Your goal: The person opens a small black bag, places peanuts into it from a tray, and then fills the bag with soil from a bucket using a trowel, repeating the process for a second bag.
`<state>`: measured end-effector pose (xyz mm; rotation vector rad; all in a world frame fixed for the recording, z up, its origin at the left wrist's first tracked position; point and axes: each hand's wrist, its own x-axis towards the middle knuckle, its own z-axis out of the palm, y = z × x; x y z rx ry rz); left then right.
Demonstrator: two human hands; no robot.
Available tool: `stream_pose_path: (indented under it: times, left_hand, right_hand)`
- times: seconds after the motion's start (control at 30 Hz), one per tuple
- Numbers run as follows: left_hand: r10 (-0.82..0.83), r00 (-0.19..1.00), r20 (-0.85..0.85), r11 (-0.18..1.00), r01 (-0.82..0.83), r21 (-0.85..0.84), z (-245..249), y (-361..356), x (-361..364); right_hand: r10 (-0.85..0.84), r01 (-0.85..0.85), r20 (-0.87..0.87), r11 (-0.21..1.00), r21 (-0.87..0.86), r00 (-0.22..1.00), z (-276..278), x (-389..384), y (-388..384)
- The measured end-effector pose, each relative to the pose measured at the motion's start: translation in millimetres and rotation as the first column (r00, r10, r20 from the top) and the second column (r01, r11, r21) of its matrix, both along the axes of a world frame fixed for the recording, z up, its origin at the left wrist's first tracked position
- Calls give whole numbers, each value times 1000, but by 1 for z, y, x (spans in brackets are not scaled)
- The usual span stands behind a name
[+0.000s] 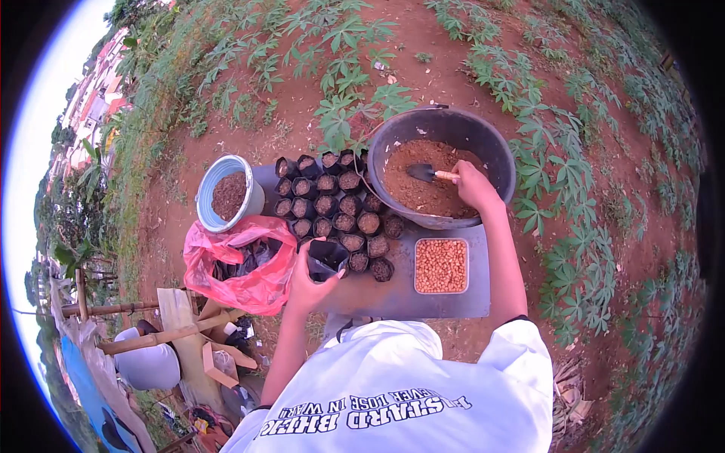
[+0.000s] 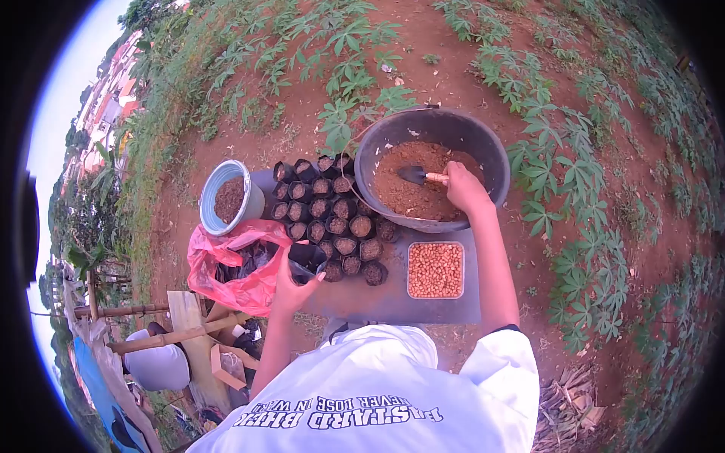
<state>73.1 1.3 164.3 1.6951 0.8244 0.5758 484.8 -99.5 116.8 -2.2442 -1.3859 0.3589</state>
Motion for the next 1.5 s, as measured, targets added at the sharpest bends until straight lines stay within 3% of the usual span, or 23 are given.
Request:
stream_pose_path:
  times: [0.17,0.23,0.37,0.43,0.53,0.77,0.93,1.5]
  left_hand:
    - [40,999,5,999,-40,-31,9,-10,7]
    - [75,997,16,995,-75,57,9,-13,11]
    - [97,995,30,993,-99,57,12,-23,17]
    - [73,996,44,997,-74,7,11,-26,20]
    - [68,998,-4,995,-68,71,22,-31,26]
    - [12,999,-34,999,-11,45,20,-34,30]
    - [-12,1000,-1,999,12,29,22,-37,32]
    - [-53,998,27,998,52,42,13,-39,30]
  right_hand:
    - [-8,2,-61,995,-98,998,-6,2,1]
    - [2,-14,-73,987,-159,997,-8,3,3]
    - [9,-23,-71,979,-204,997,-1,-1,4]
    - [21,-46,-85,948,-314,996,-5,1,6]
    - [81,-106,-88,938,-329,993,-9,3,6]
    - [78,-101,-88,948,-302,993,-9,2,8]
    - [92,-133,-129,923,-361,987,-1,0,10]
    - [181,-225,-165,924,-308,970,-10,5,8]
